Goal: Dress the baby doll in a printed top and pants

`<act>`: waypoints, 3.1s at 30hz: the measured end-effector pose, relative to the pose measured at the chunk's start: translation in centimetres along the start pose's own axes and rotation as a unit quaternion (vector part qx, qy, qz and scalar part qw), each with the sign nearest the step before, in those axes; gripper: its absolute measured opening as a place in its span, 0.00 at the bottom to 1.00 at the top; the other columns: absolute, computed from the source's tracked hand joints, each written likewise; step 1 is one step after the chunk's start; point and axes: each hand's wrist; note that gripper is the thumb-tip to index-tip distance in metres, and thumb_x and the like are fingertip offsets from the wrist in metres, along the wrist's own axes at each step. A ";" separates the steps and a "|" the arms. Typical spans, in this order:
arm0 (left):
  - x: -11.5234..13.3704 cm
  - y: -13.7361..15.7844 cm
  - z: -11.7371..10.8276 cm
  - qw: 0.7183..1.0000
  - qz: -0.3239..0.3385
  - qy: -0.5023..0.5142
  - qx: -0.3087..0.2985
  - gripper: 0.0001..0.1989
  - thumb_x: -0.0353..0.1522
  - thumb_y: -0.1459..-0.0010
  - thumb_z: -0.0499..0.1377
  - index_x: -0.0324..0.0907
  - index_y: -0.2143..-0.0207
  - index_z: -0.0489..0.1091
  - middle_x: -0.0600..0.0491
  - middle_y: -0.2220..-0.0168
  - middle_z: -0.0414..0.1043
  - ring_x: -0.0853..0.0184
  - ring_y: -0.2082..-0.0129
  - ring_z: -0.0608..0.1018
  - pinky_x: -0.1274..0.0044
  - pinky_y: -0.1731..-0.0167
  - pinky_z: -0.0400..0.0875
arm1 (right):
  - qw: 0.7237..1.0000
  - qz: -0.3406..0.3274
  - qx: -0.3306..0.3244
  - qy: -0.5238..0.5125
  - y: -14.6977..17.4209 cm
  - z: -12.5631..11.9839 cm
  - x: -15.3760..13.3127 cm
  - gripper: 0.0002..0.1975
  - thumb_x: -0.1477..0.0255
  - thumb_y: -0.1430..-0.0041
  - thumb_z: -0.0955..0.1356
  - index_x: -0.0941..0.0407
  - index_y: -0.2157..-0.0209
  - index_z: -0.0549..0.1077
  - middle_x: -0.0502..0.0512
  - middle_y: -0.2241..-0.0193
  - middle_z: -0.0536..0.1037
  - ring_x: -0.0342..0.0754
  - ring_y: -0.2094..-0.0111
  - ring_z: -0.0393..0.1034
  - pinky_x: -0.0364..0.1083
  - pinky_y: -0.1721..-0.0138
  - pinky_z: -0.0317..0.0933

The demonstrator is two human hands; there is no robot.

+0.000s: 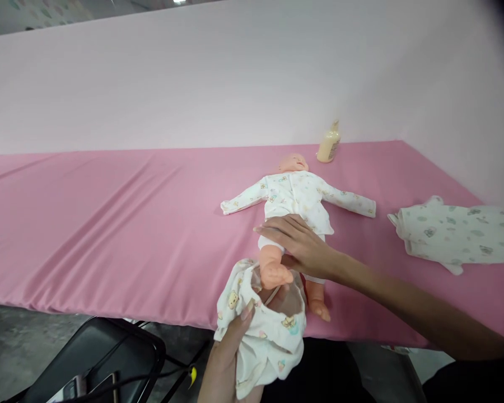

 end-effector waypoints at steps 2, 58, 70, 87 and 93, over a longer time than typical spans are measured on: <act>0.1 0.1 -0.5 1.000 0.000 -0.002 0.002 0.18 0.32 0.42 0.61 0.48 0.48 0.74 0.51 0.57 0.79 0.59 0.41 0.73 0.71 0.45 0.71 | 0.999 -0.014 -0.001 0.030 0.1 0.3 0.0 0.25 0.71 0.34 0.63 0.55 0.37 0.60 0.63 0.45 0.70 0.57 0.41 0.60 0.59 0.43 0.56; -1.0 -2.8 -0.8 0.989 -0.091 0.116 0.003 0.30 0.33 0.33 0.54 0.41 0.31 0.52 0.44 0.42 0.70 0.58 0.41 0.73 0.66 0.36 0.62 | 0.706 0.470 -0.064 -0.526 0.7 -3.3 -7.1 0.05 0.77 0.45 0.60 0.53 0.66 0.63 0.43 0.80 0.62 0.40 0.81 0.55 0.42 0.78 0.52; -1.2 -3.2 -1.2 0.986 -0.100 0.130 -0.033 0.31 0.35 0.32 0.52 0.42 0.29 0.48 0.44 0.38 0.66 0.57 0.38 0.69 0.64 0.33 0.55 | 0.807 0.394 -0.217 -0.382 0.4 -3.4 -5.5 0.30 0.59 0.57 0.78 0.55 0.55 0.69 0.53 0.61 0.76 0.49 0.63 0.70 0.43 0.69 0.62; -1.1 -2.9 -0.8 0.984 -0.089 0.143 -0.051 0.28 0.34 0.31 0.49 0.42 0.30 0.51 0.44 0.40 0.68 0.58 0.38 0.69 0.65 0.33 0.56 | 0.688 0.388 -0.168 -0.590 1.5 -2.3 -4.4 0.09 0.71 0.43 0.65 0.57 0.60 0.72 0.50 0.75 0.78 0.40 0.85 0.63 0.39 0.84 0.54; -1.2 -3.0 -1.1 0.983 -0.091 0.151 -0.057 0.29 0.34 0.32 0.49 0.40 0.31 0.51 0.42 0.40 0.68 0.57 0.38 0.69 0.63 0.34 0.56 | 0.696 0.444 -0.094 -0.557 0.8 -1.7 -5.5 0.07 0.75 0.45 0.62 0.55 0.64 0.68 0.45 0.81 0.70 0.41 0.83 0.63 0.41 0.82 0.55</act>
Point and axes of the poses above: each hand's wrist, its own y-axis away from the middle knuckle, its own z-axis out of the palm, x = y × z
